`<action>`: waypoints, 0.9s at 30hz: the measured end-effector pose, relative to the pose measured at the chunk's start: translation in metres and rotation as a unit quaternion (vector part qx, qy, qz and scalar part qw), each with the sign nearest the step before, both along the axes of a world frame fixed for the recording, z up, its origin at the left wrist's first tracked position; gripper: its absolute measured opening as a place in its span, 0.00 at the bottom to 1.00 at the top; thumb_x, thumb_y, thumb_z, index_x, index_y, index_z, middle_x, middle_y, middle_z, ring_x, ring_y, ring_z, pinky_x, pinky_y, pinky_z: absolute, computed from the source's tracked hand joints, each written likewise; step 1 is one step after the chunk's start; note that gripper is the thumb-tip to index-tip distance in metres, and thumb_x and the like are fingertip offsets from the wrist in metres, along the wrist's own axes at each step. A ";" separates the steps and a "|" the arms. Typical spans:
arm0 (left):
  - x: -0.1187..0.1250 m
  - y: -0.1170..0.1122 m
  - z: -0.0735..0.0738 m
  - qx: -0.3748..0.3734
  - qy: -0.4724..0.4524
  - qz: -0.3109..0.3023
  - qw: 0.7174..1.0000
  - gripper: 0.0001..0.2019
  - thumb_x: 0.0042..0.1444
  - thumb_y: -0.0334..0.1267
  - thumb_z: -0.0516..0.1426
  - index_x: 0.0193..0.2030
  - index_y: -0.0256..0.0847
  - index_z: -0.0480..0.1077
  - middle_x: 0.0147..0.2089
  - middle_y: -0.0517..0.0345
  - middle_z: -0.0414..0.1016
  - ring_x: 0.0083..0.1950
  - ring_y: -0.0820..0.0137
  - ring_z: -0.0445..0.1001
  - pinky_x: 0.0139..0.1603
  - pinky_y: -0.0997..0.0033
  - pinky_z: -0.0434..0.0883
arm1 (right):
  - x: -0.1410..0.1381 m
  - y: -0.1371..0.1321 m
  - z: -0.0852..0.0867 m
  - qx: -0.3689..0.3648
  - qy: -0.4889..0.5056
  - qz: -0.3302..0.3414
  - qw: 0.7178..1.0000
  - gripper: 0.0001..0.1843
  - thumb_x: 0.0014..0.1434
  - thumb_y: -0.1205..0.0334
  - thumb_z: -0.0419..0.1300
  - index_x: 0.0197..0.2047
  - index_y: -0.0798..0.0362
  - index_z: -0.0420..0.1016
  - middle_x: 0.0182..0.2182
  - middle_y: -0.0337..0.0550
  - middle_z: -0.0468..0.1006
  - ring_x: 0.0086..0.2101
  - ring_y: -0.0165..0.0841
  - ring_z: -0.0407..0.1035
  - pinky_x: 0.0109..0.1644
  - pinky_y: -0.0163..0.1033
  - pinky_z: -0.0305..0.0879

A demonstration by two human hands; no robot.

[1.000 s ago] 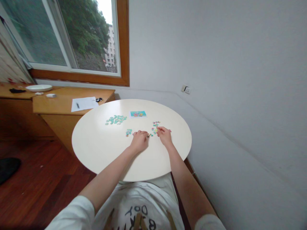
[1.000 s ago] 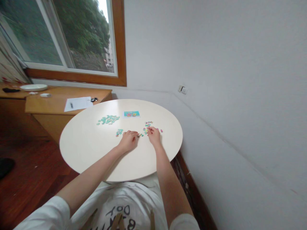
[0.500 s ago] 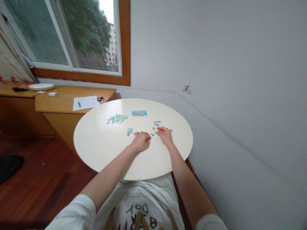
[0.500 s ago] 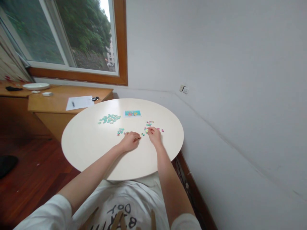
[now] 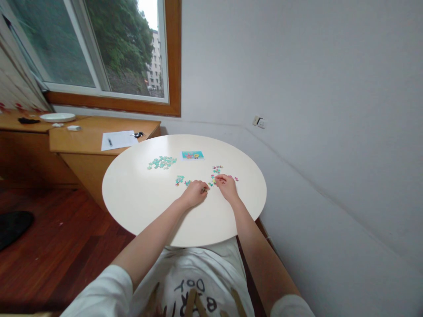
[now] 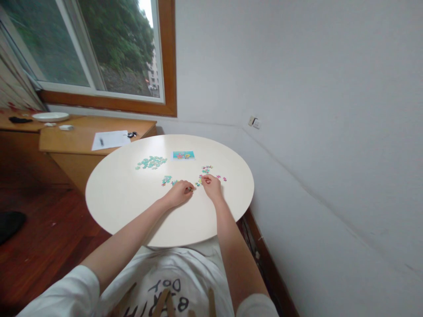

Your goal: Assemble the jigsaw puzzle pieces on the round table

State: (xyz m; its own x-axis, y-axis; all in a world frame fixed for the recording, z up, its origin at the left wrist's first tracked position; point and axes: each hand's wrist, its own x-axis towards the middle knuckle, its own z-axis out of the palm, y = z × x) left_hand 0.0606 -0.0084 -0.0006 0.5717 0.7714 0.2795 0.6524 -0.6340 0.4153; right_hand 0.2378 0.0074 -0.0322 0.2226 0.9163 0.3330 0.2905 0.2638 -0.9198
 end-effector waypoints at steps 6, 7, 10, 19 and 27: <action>-0.001 -0.002 0.005 0.001 0.017 0.050 0.999 0.11 0.51 0.36 0.56 0.41 0.40 0.75 0.44 0.50 0.76 0.49 0.58 0.70 0.52 0.57 0.63 | -0.006 -0.003 0.005 -0.021 0.058 0.043 0.997 0.15 0.40 0.53 0.65 0.26 0.55 0.72 0.21 0.41 0.74 0.23 0.30 0.68 0.29 0.37 0.66; -0.002 -0.002 0.005 -0.001 0.014 0.061 0.998 0.11 0.51 0.37 0.56 0.40 0.40 0.75 0.44 0.49 0.76 0.49 0.58 0.70 0.52 0.56 0.63 | -0.008 -0.004 0.006 -0.027 0.060 0.054 0.996 0.15 0.39 0.52 0.65 0.27 0.55 0.72 0.21 0.40 0.74 0.23 0.30 0.68 0.29 0.37 0.66; -0.003 0.000 0.005 -0.006 0.007 0.089 0.996 0.10 0.52 0.38 0.55 0.35 0.38 0.76 0.42 0.48 0.76 0.48 0.58 0.71 0.51 0.57 0.62 | -0.012 -0.007 0.007 -0.048 0.043 0.076 0.995 0.15 0.39 0.53 0.66 0.26 0.56 0.72 0.20 0.39 0.73 0.21 0.29 0.66 0.28 0.37 0.65; -0.006 0.002 0.007 -0.012 0.036 0.118 0.992 0.11 0.54 0.31 0.51 0.36 0.37 0.75 0.41 0.47 0.76 0.45 0.60 0.72 0.48 0.61 0.64 | -0.011 -0.012 0.011 -0.048 -0.067 0.109 0.991 0.08 0.46 0.59 0.60 0.28 0.55 0.75 0.22 0.40 0.76 0.25 0.31 0.69 0.31 0.36 0.65; -0.004 0.001 0.006 -0.006 0.039 0.100 0.994 0.10 0.51 0.30 0.52 0.34 0.38 0.75 0.39 0.48 0.76 0.45 0.59 0.72 0.47 0.60 0.63 | -0.012 -0.011 0.009 -0.051 -0.086 0.114 0.988 0.07 0.46 0.63 0.59 0.28 0.54 0.77 0.23 0.40 0.78 0.26 0.30 0.70 0.32 0.35 0.66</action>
